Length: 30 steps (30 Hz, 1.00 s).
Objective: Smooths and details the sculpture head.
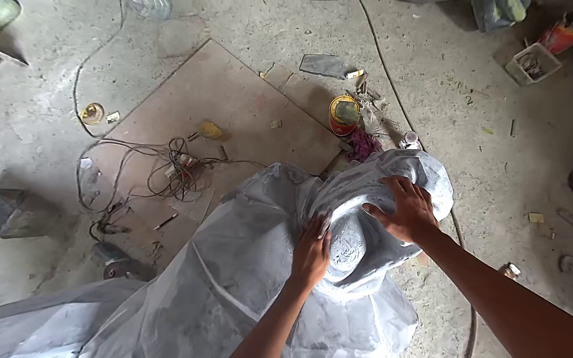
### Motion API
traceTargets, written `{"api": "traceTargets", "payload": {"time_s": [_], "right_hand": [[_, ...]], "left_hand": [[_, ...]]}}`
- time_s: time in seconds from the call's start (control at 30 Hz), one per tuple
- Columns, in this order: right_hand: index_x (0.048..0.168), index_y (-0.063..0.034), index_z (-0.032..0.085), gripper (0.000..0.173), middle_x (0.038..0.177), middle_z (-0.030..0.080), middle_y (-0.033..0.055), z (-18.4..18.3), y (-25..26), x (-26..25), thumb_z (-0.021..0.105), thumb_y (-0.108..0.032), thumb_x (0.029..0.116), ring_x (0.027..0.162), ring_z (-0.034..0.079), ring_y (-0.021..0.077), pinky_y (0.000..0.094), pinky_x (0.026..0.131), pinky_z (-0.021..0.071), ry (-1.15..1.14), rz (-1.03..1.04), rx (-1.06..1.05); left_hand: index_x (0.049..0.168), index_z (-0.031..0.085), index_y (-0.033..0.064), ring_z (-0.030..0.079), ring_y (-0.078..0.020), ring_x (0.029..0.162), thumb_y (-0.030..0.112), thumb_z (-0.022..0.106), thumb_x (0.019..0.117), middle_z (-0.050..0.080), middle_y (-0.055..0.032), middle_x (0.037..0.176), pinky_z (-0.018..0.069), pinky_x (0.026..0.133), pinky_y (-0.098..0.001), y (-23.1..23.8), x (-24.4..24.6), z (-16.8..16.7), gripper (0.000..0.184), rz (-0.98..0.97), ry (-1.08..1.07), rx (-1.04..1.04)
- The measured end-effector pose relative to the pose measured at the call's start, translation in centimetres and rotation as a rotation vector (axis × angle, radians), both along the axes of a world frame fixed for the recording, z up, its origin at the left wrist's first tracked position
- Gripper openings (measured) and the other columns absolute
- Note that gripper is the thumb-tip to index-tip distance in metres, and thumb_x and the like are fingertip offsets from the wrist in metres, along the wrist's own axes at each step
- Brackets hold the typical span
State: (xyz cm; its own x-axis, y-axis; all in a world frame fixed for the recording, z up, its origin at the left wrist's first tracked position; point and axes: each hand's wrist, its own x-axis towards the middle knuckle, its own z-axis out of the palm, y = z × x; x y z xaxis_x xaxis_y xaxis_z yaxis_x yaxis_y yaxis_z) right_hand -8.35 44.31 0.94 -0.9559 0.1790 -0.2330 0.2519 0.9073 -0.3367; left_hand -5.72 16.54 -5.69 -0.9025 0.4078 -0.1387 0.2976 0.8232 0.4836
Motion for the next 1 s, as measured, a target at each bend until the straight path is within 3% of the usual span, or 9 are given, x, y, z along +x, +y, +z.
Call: {"api": "traceTargets", "payload": {"time_s": [0.1, 0.2, 0.3, 0.37, 0.47, 0.63, 0.73, 0.83, 1.0], "right_hand": [[0.144, -0.0310, 0.055, 0.090, 0.149, 0.053, 0.0011, -0.1, 0.0, 0.5, 0.044, -0.092, 0.0782, 0.134, 0.052, 0.0261, 0.0602, 0.110, 0.0380, 0.017, 0.011, -0.023], [0.144, -0.0318, 0.055, 0.091, 0.148, 0.053, -0.0001, -0.2, 0.0, 0.6, 0.043, -0.093, 0.0779, 0.133, 0.052, 0.0250, 0.0596, 0.110, 0.0379, 0.018, 0.010, -0.021], [0.144, -0.0328, 0.055, 0.091, 0.147, 0.053, -0.0005, -0.2, 0.1, 0.6, 0.041, -0.094, 0.0773, 0.134, 0.052, 0.0241, 0.0590, 0.111, 0.0371, 0.007, 0.001, -0.012], [0.143, -0.0326, 0.056, 0.090, 0.147, 0.054, -0.0005, -0.3, 0.1, 0.6, 0.041, -0.093, 0.0782, 0.133, 0.052, 0.0239, 0.0588, 0.111, 0.0379, 0.015, 0.007, -0.010], [0.143, -0.0306, 0.056, 0.088, 0.147, 0.054, 0.0010, -0.2, 0.2, 0.8, 0.042, -0.091, 0.0809, 0.132, 0.053, 0.0256, 0.0594, 0.109, 0.0388, 0.016, 0.016, -0.016], [0.142, -0.0328, 0.057, 0.088, 0.147, 0.053, 0.0001, -0.3, 0.0, 0.5, 0.040, -0.092, 0.0800, 0.132, 0.053, 0.0246, 0.0591, 0.111, 0.0371, 0.013, 0.003, -0.019], [0.142, -0.0325, 0.057, 0.087, 0.147, 0.053, -0.0004, -0.2, 0.0, 0.3, 0.041, -0.092, 0.0802, 0.133, 0.053, 0.0246, 0.0596, 0.112, 0.0361, -0.001, -0.007, -0.029], [0.141, -0.0296, 0.059, 0.087, 0.147, 0.055, 0.0023, 0.0, 0.2, 0.4, 0.044, -0.090, 0.0812, 0.130, 0.055, 0.0271, 0.0611, 0.110, 0.0380, 0.009, 0.010, -0.039], [0.140, -0.0325, 0.059, 0.087, 0.147, 0.054, 0.0009, -0.1, -0.1, 0.2, 0.042, -0.092, 0.0795, 0.132, 0.053, 0.0252, 0.0600, 0.111, 0.0369, 0.010, -0.002, -0.019]], "left_hand": [[0.155, 0.046, 0.0133, 0.038, -0.0159, 0.151, 0.031, 0.033, 0.1101, 0.046, -0.0022, 0.160, 0.0297, 0.125, -0.0432, 3.8, -2.4, -1.0, 0.050, -0.038, 0.058, -0.082], [0.157, 0.044, 0.0129, 0.034, -0.0159, 0.153, 0.030, 0.035, 0.1098, 0.041, -0.0021, 0.164, 0.0312, 0.125, -0.0431, 0.5, 1.1, 0.0, 0.051, -0.073, 0.151, -0.252], [0.155, 0.048, 0.0123, 0.037, -0.0190, 0.151, 0.027, 0.035, 0.1078, 0.043, -0.0038, 0.162, 0.0330, 0.124, -0.0442, -1.2, 3.4, 0.1, 0.051, -0.079, 0.211, -0.355], [0.156, 0.044, 0.0098, 0.034, -0.0208, 0.153, 0.028, 0.035, 0.1078, 0.041, -0.0066, 0.163, 0.0303, 0.124, -0.0452, 1.2, 1.8, -0.6, 0.053, -0.041, 0.191, -0.338], [0.159, 0.040, 0.0110, 0.033, -0.0182, 0.153, 0.026, 0.035, 0.1089, 0.040, -0.0039, 0.164, 0.0274, 0.126, -0.0438, 3.4, -0.2, -1.6, 0.052, -0.052, 0.192, -0.275], [0.159, 0.041, 0.0180, 0.030, -0.0204, 0.155, 0.022, 0.037, 0.1075, 0.035, -0.0001, 0.167, 0.0315, 0.124, -0.0474, -3.4, 4.8, 1.1, 0.052, -0.190, 0.212, -0.366], [0.155, 0.047, 0.0142, 0.037, -0.0202, 0.151, 0.025, 0.037, 0.1072, 0.043, -0.0026, 0.162, 0.0344, 0.122, -0.0455, -1.2, 2.4, -0.1, 0.050, -0.112, 0.224, -0.338], [0.157, 0.043, 0.0109, 0.039, -0.0183, 0.150, 0.027, 0.036, 0.1089, 0.044, -0.0042, 0.161, 0.0312, 0.124, -0.0443, 1.8, -1.3, -1.5, 0.052, -0.067, 0.171, -0.274], [0.159, 0.042, 0.0196, 0.032, -0.0191, 0.154, 0.026, 0.036, 0.1083, 0.037, 0.0004, 0.165, 0.0328, 0.124, -0.0455, -3.9, 4.1, 1.3, 0.051, -0.153, 0.164, -0.330]]}}
